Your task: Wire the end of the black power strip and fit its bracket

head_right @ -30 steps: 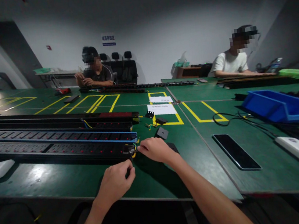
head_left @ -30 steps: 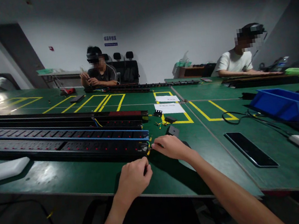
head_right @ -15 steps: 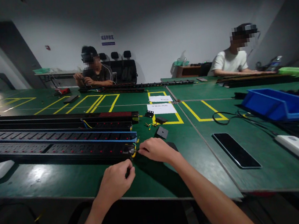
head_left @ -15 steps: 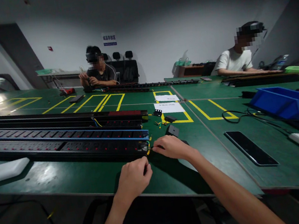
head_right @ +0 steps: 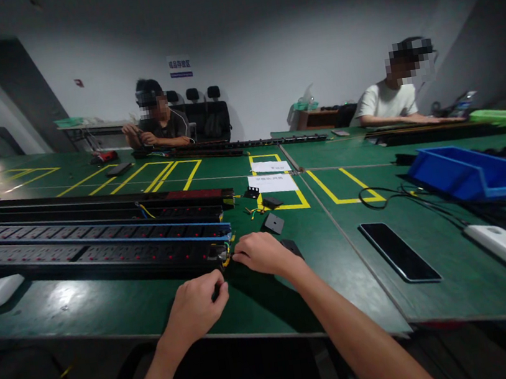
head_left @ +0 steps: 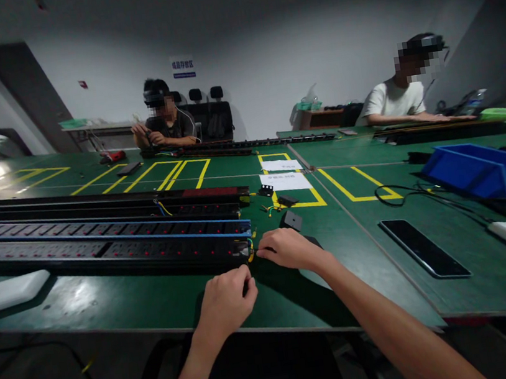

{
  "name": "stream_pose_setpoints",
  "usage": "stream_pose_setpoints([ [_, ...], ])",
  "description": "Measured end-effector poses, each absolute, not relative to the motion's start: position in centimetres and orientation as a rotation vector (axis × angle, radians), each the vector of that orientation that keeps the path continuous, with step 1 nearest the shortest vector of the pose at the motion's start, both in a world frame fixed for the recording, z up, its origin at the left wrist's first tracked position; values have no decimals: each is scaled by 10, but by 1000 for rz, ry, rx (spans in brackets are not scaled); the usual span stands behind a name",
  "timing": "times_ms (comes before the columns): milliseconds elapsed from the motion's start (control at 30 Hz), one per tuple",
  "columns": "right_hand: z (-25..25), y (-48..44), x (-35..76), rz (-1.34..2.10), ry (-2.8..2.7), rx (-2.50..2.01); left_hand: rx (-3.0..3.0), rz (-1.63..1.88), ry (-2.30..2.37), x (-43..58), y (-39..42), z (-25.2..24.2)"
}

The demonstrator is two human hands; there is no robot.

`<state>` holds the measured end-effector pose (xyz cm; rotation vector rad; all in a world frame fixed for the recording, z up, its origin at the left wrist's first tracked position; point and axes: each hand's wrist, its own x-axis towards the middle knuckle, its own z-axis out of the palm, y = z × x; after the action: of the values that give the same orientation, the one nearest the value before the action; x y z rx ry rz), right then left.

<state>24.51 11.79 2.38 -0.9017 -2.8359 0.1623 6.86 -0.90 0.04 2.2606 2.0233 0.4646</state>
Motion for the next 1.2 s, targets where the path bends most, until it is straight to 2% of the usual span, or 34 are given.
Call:
stream_pose_setpoints([
  [1200,23,123,250,174,-2749,-1006,2237,473,2017,68,-8,2],
])
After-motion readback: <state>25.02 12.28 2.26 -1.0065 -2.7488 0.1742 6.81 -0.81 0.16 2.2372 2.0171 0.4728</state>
